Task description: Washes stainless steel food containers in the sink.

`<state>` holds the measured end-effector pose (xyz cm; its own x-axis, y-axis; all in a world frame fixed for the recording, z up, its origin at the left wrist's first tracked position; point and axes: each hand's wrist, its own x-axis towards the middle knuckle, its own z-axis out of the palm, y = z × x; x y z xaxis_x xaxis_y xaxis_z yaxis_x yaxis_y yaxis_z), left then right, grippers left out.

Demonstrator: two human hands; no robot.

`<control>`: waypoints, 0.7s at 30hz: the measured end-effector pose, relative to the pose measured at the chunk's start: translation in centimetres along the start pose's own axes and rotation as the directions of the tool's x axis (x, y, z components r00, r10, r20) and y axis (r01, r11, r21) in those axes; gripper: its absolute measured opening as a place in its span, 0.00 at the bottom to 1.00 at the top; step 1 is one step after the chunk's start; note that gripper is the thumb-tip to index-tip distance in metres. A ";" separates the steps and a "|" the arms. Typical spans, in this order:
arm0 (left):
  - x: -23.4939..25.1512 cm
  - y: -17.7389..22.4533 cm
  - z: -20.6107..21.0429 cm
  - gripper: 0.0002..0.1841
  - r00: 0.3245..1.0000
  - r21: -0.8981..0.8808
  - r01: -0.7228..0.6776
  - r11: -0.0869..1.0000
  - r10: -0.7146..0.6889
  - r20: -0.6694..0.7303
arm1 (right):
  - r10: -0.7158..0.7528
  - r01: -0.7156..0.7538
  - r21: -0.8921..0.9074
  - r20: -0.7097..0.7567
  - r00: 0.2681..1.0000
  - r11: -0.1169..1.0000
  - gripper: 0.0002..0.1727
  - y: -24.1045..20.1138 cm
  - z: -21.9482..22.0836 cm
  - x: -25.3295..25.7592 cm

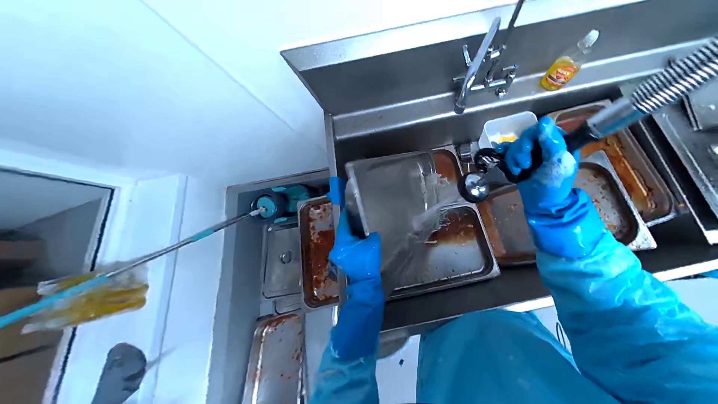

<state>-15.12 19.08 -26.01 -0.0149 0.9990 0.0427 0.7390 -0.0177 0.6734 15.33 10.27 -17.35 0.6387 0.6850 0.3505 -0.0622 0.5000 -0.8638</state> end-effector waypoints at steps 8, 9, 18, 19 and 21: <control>-5.1 7.2 5.9 0.32 0.492 -0.024 -0.865 0.500 0.858 0.150 | -0.126 0.118 -0.297 -0.010 0.992 0.948 0.19 -8.9 -6.6 0.8; -7.2 7.9 7.2 0.30 0.437 -0.045 -0.891 0.452 0.879 0.189 | -0.106 0.074 -0.348 -0.074 0.992 0.935 0.19 -11.1 -5.6 0.4; -26.1 14.2 15.4 0.33 0.244 -0.249 -0.885 0.393 0.848 0.470 | -0.183 0.202 -0.278 0.094 0.979 0.939 0.15 -15.1 -16.5 -0.7; -28.0 14.5 16.5 0.35 0.235 -0.232 -0.895 0.381 0.845 0.481 | -0.165 0.184 -0.263 0.092 0.982 0.947 0.15 -15.5 -17.7 -1.0; -31.3 15.0 19.0 0.37 0.231 -0.207 -0.901 0.382 0.825 0.516 | -0.126 0.145 -0.251 0.093 0.988 0.957 0.16 -16.3 -20.4 -1.9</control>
<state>9.20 -11.70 -31.29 0.9537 0.2374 0.1846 0.1560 -0.9152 0.3715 30.78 -9.98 -11.32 0.5677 0.6629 0.4882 0.2256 0.4451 -0.8666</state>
